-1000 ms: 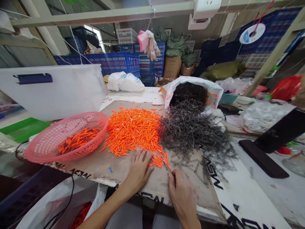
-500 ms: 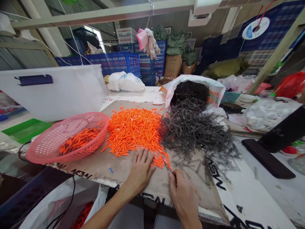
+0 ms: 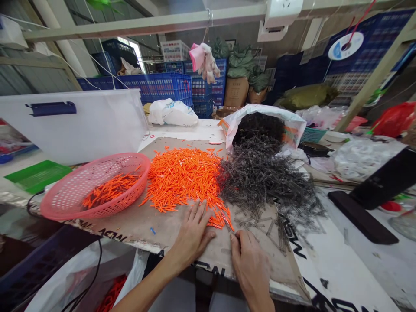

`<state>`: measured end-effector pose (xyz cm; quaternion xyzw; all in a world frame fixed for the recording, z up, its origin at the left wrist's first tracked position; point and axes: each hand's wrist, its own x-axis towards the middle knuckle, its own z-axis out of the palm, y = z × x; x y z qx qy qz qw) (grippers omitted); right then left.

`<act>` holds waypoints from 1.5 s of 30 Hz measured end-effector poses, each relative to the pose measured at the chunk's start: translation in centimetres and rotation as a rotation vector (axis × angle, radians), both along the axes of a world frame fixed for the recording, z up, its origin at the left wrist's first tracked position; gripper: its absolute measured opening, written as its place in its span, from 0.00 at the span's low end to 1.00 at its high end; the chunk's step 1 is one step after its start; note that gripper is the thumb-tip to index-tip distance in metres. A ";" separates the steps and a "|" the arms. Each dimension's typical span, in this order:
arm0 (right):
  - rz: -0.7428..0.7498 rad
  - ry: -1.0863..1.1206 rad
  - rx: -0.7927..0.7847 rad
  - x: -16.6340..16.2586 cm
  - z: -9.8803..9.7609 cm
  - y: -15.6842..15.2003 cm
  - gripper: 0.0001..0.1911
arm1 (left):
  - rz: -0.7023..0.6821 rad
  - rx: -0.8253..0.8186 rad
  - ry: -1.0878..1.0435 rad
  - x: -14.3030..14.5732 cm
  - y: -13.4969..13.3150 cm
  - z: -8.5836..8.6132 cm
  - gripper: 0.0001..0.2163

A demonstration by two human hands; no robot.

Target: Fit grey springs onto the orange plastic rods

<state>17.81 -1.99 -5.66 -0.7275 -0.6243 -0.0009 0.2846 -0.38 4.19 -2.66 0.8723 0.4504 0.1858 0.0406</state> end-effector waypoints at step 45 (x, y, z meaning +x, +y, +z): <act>0.011 -0.034 0.013 0.1 -0.2 0.0 0.18 | -0.073 -0.021 -0.128 -0.3 -0.6 0.9 0.19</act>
